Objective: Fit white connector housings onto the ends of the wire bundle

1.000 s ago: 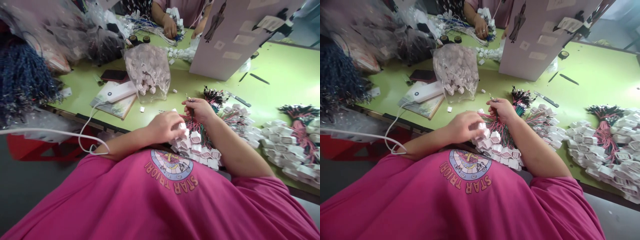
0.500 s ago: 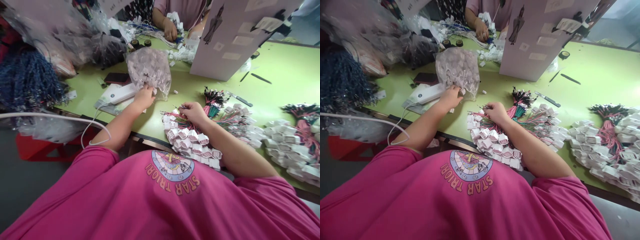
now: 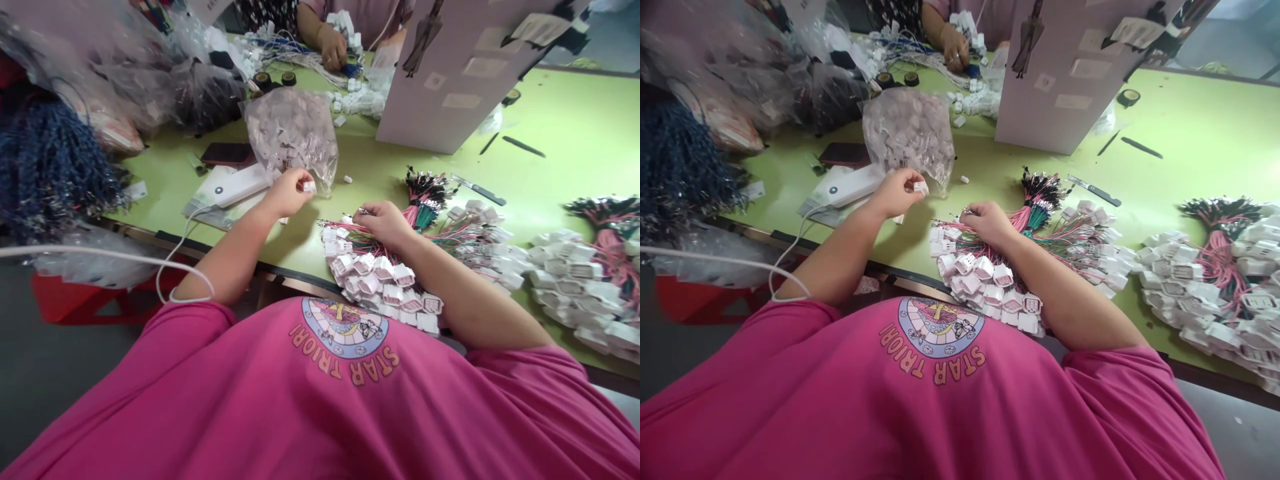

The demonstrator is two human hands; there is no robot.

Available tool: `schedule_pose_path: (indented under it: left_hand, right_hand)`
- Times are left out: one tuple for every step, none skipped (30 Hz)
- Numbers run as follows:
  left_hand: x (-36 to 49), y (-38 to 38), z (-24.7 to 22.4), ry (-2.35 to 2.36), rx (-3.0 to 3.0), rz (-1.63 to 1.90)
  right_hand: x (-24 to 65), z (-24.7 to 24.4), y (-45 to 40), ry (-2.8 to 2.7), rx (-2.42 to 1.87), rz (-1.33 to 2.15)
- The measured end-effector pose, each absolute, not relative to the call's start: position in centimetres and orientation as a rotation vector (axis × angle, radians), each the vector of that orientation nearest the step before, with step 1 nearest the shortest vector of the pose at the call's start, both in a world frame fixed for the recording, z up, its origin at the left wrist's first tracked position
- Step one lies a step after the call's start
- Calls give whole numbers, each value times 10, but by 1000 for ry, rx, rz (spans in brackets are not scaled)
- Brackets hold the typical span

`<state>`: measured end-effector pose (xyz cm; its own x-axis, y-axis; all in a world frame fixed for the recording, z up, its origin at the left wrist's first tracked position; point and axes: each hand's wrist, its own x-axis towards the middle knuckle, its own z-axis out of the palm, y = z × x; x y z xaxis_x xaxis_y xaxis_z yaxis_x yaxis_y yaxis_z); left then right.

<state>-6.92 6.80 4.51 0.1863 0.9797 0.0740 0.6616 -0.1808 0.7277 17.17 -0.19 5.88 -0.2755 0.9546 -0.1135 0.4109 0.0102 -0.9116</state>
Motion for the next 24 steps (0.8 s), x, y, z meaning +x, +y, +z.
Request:
schedule_pose_path:
  left_hand:
    - [-66, 59, 50, 1385, 1797, 740]
    - [-61, 50, 53, 1238, 1663, 725]
    - [-56, 41, 55, 1109, 1544, 708]
    - [-50, 35, 55, 1009, 1450, 697]
    - [-45, 30, 53, 937, 1383, 693]
    - [-40, 26, 50, 891, 1342, 694]
    - [-36, 24, 47, 865, 1316, 700]
    - [-32, 23, 43, 852, 1297, 711]
    - [-30, 22, 39, 845, 1281, 726]
    - [-29, 23, 36, 840, 1268, 743]
    - [-29, 23, 32, 838, 1263, 762]
    - [-29, 23, 30, 839, 1264, 782]
    - [-30, 24, 27, 840, 1271, 795]
    - [-30, 24, 26, 842, 1280, 801]
    - [-31, 24, 25, 844, 1292, 802]
    - [-31, 24, 24, 850, 1310, 805]
    - [-31, 23, 24, 859, 1339, 812]
    - [-30, 22, 25, 872, 1378, 823]
    - [-28, 22, 26, 889, 1425, 839]
    - [-27, 21, 26, 911, 1474, 857]
    - [-24, 20, 27, 933, 1518, 865]
    - [-22, 20, 28, 955, 1553, 863]
    - [-20, 20, 29, 976, 1582, 850]
    - [-18, 20, 29, 999, 1609, 832]
  right_hand:
    - [172, 60, -2, -1716, -1392, 1289]
    - [172, 62, -3, -1699, -1384, 1335]
    - [172, 63, -3, -1678, -1380, 1378]
    - [173, 63, -3, -1652, -1379, 1416]
    - [173, 64, -3, -1621, -1381, 1447]
    - [173, 64, -3, -1590, -1382, 1469]
    - [173, 63, -3, -1561, -1378, 1488]
    - [173, 63, -3, -1537, -1371, 1505]
    - [173, 62, -3, -1520, -1360, 1519]
    - [172, 61, -3, -1509, -1351, 1527]
    - [172, 61, -3, -1501, -1347, 1528]
    - [171, 60, -2, -1491, -1352, 1522]
    - [170, 60, -2, -1480, -1364, 1511]
    - [170, 60, -2, -1469, -1380, 1499]
    - [169, 61, -2, -1463, -1397, 1492]
    - [168, 62, -2, -1466, -1411, 1486]
    - [168, 63, -2, -1481, -1420, 1482]
    - [167, 63, -3, -1507, -1422, 1478]
    - [166, 64, -3, -1538, -1421, 1473]
    - [166, 64, -3, -1567, -1418, 1464]
    - [165, 64, -3, -1593, -1420, 1451]
    - [165, 64, -2, -1613, -1433, 1432]
    - [164, 63, -2, -1630, -1454, 1407]
    - [164, 62, -2, -1648, -1481, 1376]
